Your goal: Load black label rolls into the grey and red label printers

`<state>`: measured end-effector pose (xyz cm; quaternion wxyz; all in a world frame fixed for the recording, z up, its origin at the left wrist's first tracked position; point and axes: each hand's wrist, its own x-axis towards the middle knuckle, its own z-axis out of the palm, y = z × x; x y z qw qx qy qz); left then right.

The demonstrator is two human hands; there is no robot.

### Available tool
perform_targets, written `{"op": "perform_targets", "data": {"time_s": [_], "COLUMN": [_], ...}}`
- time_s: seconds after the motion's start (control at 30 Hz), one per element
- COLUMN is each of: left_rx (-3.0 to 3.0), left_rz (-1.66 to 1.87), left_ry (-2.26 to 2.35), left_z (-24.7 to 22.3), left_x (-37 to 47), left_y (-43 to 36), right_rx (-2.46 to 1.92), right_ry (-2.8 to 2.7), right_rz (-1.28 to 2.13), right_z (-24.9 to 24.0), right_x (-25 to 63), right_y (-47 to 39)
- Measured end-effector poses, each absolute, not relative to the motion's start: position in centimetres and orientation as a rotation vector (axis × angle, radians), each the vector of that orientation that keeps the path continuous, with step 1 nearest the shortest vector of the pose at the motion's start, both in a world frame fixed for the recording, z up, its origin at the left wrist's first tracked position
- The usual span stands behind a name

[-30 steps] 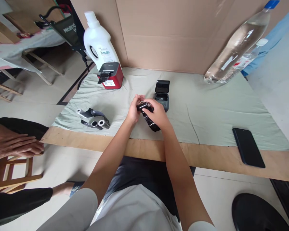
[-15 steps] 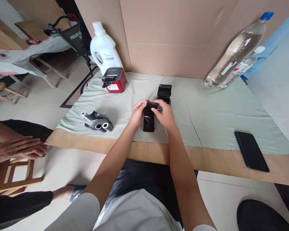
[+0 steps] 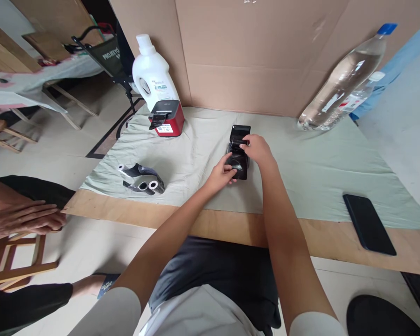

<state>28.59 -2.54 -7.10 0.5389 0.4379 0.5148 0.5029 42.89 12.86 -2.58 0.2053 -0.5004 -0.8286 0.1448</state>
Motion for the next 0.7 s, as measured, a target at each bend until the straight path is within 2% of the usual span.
{"op": "perform_targets", "data": {"time_s": [0.2,0.43,0.7], "left_rx": [1.078,1.068,1.088], "left_rz": [1.182,1.176,1.158], "left_ry": [1.231,1.205,1.202], "left_z": [-7.7,-8.8,-8.8], "left_x": [29.3,29.7,29.5], "left_y": [-2.2,-1.6,-1.7], "right_rx": [-1.541,-1.484,-1.657], "right_ry": [-2.361,-2.232,-2.117], "right_rz": [0.419,0.47,0.381], "right_z": [-2.7,-4.9,-5.0], "right_x": [41.9,41.3,41.2], "right_y": [14.7,14.6,14.0]}}
